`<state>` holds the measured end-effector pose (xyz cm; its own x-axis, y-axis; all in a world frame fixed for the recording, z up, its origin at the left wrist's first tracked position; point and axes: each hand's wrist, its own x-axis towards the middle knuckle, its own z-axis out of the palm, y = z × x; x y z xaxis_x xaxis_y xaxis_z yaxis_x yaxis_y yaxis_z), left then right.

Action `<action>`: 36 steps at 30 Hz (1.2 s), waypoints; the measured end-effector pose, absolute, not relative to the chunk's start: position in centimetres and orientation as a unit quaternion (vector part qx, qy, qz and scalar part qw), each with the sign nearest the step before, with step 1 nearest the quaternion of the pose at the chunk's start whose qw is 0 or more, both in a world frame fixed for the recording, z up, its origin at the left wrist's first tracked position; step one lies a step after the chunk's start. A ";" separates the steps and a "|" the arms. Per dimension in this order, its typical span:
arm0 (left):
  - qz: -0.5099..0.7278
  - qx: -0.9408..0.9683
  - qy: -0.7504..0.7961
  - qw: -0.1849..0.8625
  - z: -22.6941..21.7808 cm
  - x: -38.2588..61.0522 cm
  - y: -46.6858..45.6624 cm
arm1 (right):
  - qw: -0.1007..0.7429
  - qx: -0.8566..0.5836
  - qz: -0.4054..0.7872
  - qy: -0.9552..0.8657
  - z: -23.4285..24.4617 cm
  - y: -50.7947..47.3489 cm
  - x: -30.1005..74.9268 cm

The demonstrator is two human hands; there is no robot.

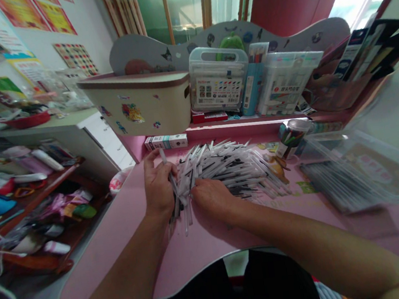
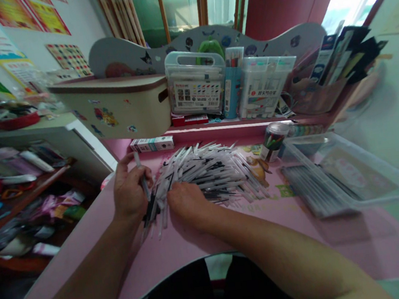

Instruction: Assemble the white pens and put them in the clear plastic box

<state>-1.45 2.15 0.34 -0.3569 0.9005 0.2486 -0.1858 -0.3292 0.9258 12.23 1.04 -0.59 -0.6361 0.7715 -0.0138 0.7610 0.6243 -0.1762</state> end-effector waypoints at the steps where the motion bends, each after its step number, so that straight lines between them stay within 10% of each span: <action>1: 0.698 0.417 0.430 0.393 0.4 -1.4 2.1 | 0.035 -0.421 0.081 -0.903 -0.8 1.1 12.3; 8: 0.652 0.461 0.414 0.438 0.7 -1.4 1.8 | 0.176 -0.405 0.144 -0.885 0.2 2.5 14.9; 17: 0.383 0.587 0.335 0.630 -0.4 0.5 0.0 | 0.459 -0.378 0.514 -0.618 1.9 0.9 22.2; 36: 0.312 0.616 0.330 0.644 -1.1 0.6 -0.2 | 0.458 -0.395 0.490 -0.628 -0.4 -0.2 21.9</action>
